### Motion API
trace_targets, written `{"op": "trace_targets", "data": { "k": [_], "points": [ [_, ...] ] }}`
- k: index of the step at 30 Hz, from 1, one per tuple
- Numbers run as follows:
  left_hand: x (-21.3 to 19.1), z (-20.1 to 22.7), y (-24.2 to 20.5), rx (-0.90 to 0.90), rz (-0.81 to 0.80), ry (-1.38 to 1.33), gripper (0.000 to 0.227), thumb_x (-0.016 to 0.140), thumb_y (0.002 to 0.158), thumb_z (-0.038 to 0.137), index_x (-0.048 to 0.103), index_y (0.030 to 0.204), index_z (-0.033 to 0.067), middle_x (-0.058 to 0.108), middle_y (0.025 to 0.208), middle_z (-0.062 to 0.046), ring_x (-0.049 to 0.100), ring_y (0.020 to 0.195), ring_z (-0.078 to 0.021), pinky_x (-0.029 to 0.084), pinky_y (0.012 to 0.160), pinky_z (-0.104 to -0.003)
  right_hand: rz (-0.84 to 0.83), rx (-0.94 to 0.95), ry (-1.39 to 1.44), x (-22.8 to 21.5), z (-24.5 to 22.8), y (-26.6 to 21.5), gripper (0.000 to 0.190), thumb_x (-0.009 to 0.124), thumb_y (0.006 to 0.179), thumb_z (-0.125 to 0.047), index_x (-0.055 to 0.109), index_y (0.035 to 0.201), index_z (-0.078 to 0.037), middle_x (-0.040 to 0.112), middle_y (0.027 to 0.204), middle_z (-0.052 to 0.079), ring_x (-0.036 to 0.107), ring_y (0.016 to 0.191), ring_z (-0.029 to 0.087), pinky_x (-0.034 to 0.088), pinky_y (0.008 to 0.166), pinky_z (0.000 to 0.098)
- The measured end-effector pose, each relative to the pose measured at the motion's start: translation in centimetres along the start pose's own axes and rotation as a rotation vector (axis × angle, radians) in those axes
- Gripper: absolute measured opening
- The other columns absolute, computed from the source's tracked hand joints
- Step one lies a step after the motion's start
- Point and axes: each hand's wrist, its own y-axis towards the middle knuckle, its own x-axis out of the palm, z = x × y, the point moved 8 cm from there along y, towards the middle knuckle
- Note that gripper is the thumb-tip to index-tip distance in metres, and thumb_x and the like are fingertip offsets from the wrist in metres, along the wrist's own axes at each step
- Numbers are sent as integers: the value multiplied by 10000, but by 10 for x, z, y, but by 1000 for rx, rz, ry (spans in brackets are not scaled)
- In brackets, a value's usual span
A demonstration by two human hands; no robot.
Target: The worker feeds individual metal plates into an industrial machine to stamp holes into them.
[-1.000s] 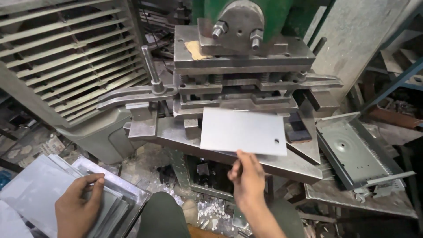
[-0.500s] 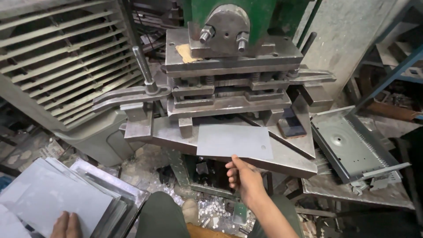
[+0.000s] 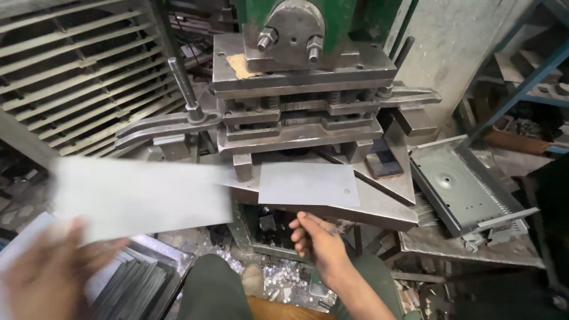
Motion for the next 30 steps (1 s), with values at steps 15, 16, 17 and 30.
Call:
{"op": "trace_targets", "data": {
  "k": [15, 16, 17, 30],
  "points": [
    [299, 33, -29, -829, -150, -875, 392, 592, 1031, 134, 509, 1380, -24, 569, 1216, -265, 686, 1094, -505, 613, 950, -611, 171, -260, 74, 34, -113, 8, 183, 567, 1061, -223, 671, 1038, -76, 761, 918, 86, 660, 604, 146, 522, 478, 204],
    [298, 41, -28, -826, -206, -856, 431, 565, 1043, 163, 476, 1411, -42, 578, 1258, -270, 662, 1170, -463, 582, 1016, -551, 163, -237, 74, 37, -116, 16, 176, 576, 1049, -225, 670, 1054, -76, 766, 883, 74, 661, 581, 140, 522, 458, 216],
    [296, 50, -26, -817, -259, -839, 471, 538, 1056, 192, 443, 1442, -61, 588, 1299, -274, 639, 1245, -421, 551, 1083, -490, 150, -215, 73, 43, -119, 25, 173, 586, 1037, -226, 669, 1069, -77, 771, 847, 61, 662, 557, 135, 521, 437, 229],
    [142, 37, -15, -610, -340, -45, 380, 537, 995, 206, 653, 1327, 63, 766, 1228, -153, 714, 1084, -239, 589, 967, -347, 105, -206, -6, 75, -162, 99, 184, 560, 1041, -182, 672, 950, -67, 624, 701, 20, 465, 499, 87, 357, 424, 247]
  ]
}}
